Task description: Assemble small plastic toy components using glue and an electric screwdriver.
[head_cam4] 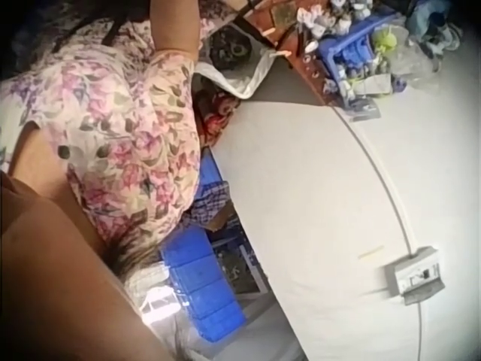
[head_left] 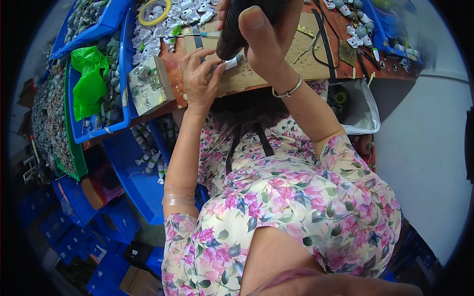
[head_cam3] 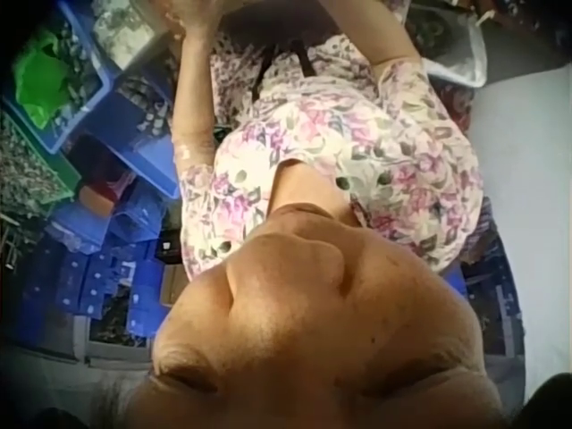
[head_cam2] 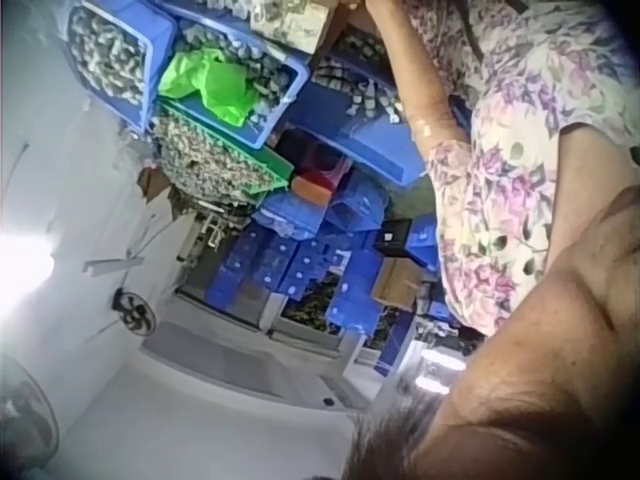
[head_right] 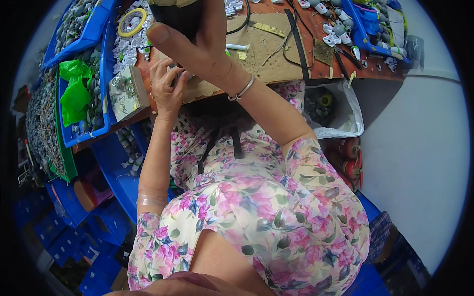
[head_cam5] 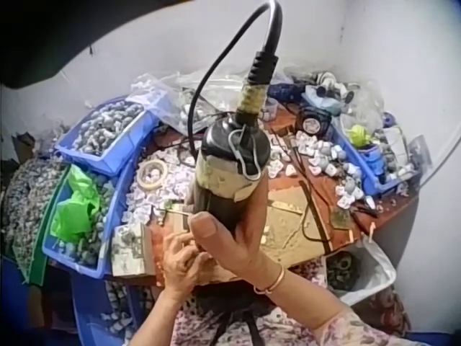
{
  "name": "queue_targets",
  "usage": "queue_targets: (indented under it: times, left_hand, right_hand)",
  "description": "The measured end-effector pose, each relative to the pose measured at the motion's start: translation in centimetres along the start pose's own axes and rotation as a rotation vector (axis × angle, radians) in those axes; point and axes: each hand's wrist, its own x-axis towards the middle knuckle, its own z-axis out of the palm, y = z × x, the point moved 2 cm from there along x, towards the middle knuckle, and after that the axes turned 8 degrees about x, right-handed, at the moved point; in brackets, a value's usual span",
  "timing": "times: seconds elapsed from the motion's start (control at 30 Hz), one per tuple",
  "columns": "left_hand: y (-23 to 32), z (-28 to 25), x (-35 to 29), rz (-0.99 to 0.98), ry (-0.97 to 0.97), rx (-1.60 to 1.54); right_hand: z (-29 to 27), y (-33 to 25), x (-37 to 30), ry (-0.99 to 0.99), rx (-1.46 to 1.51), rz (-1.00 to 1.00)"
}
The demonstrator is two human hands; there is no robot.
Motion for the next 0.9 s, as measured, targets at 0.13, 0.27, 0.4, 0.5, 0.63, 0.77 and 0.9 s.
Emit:
queue_targets:
  times: [0.13,0.27,0.4,0.5,0.63,0.77,0.9]
  left_hand:
    - [0.3,0.0,-0.2,0.005,0.036,-0.02]
    - [0.6,0.0,-0.3,0.013,0.052,-0.049]
    - [0.8,0.0,-0.2,0.014,0.048,-0.084]
    - [0.3,0.2,-0.5,0.043,0.022,-0.073]
    - [0.5,0.0,-0.1,0.001,0.007,-0.02]
    - [-0.9,0.3,-1.0,0.031,-0.085,0.132]
    - [-0.8,0.3,-1.0,0.041,-0.116,0.135]
  right_hand:
    - [-0.5,-0.3,0.2,-0.082,-0.114,-0.013]
    - [-0.2,-0.7,0.4,-0.091,-0.062,0.002]
    - [0.1,-0.9,0.4,-0.091,-0.047,0.001]
    - [0.0,-0.5,0.2,-0.12,-0.059,-0.043]
    - [-0.6,-0.1,0.0,-0.089,-0.125,-0.082]
    - [-1.2,0.3,0.2,-0.144,-0.198,-0.102]
    - [-1.4,1.1,-0.2,-0.114,-0.214,-0.122]
